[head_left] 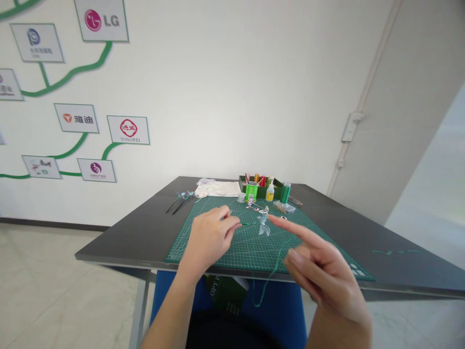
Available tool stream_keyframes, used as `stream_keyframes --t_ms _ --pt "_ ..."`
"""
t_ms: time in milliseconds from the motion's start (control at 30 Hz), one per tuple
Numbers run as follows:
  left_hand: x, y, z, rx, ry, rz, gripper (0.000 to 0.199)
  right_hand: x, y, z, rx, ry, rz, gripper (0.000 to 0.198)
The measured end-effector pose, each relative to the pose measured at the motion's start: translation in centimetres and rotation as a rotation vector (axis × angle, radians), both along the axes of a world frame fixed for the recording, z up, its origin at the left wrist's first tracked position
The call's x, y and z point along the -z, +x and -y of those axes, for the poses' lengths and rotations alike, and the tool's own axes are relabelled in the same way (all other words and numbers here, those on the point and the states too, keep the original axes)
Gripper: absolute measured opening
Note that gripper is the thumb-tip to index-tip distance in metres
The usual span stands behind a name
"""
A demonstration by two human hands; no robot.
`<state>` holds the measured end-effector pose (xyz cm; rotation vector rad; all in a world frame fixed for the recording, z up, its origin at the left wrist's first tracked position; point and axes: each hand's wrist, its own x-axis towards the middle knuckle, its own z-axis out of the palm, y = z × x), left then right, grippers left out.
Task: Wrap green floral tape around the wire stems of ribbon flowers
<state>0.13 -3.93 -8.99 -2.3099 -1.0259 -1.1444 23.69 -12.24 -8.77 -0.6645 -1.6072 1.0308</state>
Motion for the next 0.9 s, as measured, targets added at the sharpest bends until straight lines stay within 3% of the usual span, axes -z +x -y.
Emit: stream_keyframes --t_ms 200,367,667,833,900 --pt "0.2 -0.3 -1.5 -0.124 -0.054 -0.07 0.022 -0.4 0.0 1.1 0.092 0.058 0.052 0.051" --pt "-0.2 -1.3 -3.8 -0.185 -0.157 -0.12 0.021 -2.0 2.3 0.2 0.176 0.025 0.203 0.057" --pt "-1.3 -3.9 -10.1 -0.332 -0.282 -0.176 0.027 -5.2 8.2 -6.3 -0.051 0.01 0.467 0.05" --pt "-1.1 -5.5 -13.2 -0.416 -0.364 -0.254 0.021 -6.9 11.4 -9.3 0.048 -0.047 0.634 0.045" --pt "-0.9 -6.4 -14.1 -0.453 -0.396 -0.277 0.031 -7.3 12.8 -10.1 0.139 -0.085 0.699 0.044"
